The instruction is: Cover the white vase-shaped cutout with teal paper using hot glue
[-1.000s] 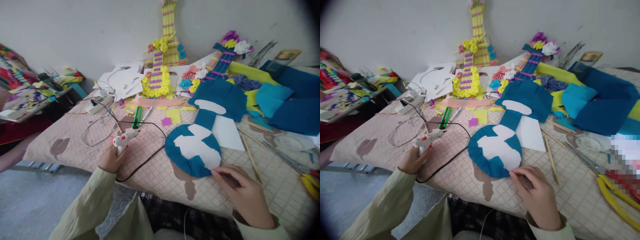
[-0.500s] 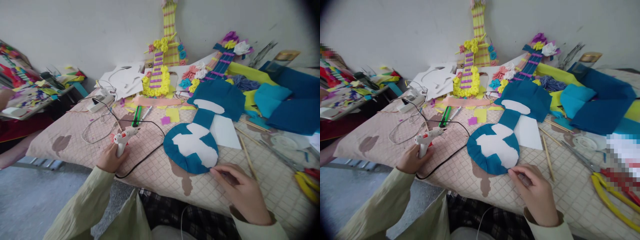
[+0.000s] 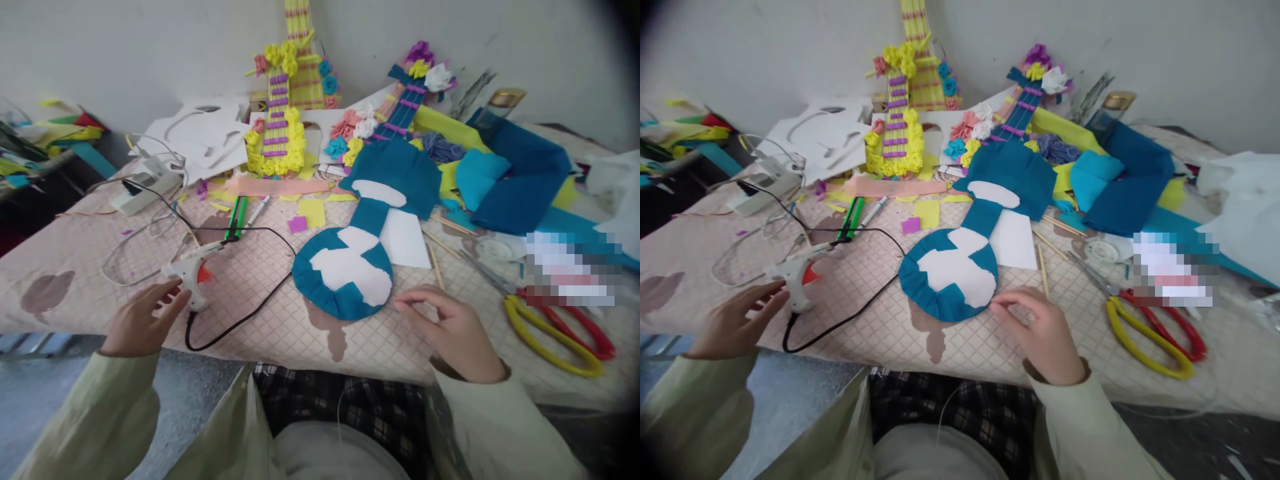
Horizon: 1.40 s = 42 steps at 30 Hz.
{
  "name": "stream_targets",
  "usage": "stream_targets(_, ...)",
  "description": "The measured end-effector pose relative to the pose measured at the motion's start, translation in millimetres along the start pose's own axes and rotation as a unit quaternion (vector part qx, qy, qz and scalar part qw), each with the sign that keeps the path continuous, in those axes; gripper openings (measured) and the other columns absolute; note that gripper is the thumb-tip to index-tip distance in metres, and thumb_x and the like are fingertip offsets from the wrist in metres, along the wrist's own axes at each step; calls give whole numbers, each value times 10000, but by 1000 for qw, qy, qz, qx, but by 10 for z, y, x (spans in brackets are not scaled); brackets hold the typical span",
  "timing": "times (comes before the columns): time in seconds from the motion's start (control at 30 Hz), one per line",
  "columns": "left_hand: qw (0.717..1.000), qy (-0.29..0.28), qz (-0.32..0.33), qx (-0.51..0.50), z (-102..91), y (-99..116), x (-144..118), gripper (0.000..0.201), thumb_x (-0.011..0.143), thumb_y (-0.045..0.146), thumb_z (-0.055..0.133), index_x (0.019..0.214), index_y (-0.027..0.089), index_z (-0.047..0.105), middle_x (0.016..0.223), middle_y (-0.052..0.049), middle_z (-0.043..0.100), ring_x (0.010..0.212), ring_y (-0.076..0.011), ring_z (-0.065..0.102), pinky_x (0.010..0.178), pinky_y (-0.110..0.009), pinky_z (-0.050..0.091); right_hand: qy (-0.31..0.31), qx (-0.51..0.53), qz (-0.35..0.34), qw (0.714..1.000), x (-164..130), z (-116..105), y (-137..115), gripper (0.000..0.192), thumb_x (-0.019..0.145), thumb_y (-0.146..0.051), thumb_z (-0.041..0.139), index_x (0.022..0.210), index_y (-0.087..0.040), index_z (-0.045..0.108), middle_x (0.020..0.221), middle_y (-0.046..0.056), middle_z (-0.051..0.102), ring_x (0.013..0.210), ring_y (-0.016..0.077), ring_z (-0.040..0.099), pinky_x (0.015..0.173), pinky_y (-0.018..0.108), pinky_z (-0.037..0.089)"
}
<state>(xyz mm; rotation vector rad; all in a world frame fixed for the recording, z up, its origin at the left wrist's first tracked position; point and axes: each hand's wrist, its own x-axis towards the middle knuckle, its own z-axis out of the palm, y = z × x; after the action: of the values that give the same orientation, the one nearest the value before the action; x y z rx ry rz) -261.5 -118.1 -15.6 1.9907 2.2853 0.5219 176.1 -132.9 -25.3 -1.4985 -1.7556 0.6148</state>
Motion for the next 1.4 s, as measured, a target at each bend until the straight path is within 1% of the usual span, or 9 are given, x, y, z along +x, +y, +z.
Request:
stream_targets(0.13,999,6,-40,12,16,8,44,326,726,435,546,962,215,597,747,48,595,594,-87,514,577,-181,416,-80,-42,-79,993,238,-95,-94,152,794,-312,545,822,-212,656,861,38,641,845,166,572,788,331,467)
stream_targets(0.2,997,57,-31,31,-15,101,5,309,724,422,554,943,209,603,721,42,583,599,-97,510,556,-188,404,-123,-60,-121,983,354,-65,-146,145,807,-272,531,833,-213,661,862,36,640,844,160,561,780,328,460)
stream_targets(0.33,983,167,80,8,-86,623,-274,232,799,330,513,969,189,586,719,6,555,661,-129,521,629,-245,434,-208,-79,-163,961,519,45,-195,136,810,-221,530,825,-211,664,839,25,638,800,146,540,749,319,440)
stream_targets(0.47,947,29,295,-124,72,1371,-615,179,816,216,503,984,190,562,883,-47,598,821,-164,552,743,-305,452,-238,-89,-163,953,588,90,-163,114,798,-210,550,760,-204,657,809,13,632,784,141,527,742,312,419)
stream_targets(0.53,921,-3,357,-155,240,1662,-705,210,803,193,516,1007,180,561,909,-61,600,816,-167,548,731,-316,457,-238,-89,-157,954,596,89,-144,107,793,-213,555,747,-202,651,804,11,631,779,139,528,741,307,413)
stream_targets(0.63,899,-17,408,-160,491,1910,-729,247,802,190,508,1042,165,561,972,-79,597,898,-192,537,792,-353,463,-238,-70,-148,957,590,93,-129,85,785,-222,566,764,-199,645,809,12,628,781,132,531,741,291,412)
stream_targets(0.83,887,-16,442,-134,721,2018,-659,287,819,207,477,1088,152,560,1015,-96,572,968,-202,529,929,-404,438,-235,-66,-154,957,584,136,-99,87,783,-236,574,769,-201,652,806,11,630,771,127,527,744,285,398)
stream_targets(1.23,899,-17,420,-125,826,2011,-650,317,837,246,455,1126,157,551,1035,-100,553,1003,-225,504,909,-406,462,-228,-133,-139,955,544,192,-133,115,797,-243,550,721,-203,626,798,-2,626,812,148,515,798,354,324)
stream_targets(1.4,900,-19,417,-125,822,2012,-660,333,834,239,456,1137,138,546,1034,-108,554,1010,-233,499,914,-404,459,-202,-88,-143,965,535,157,-126,133,799,-240,534,711,-184,616,767,16,614,753,131,523,746,305,388)
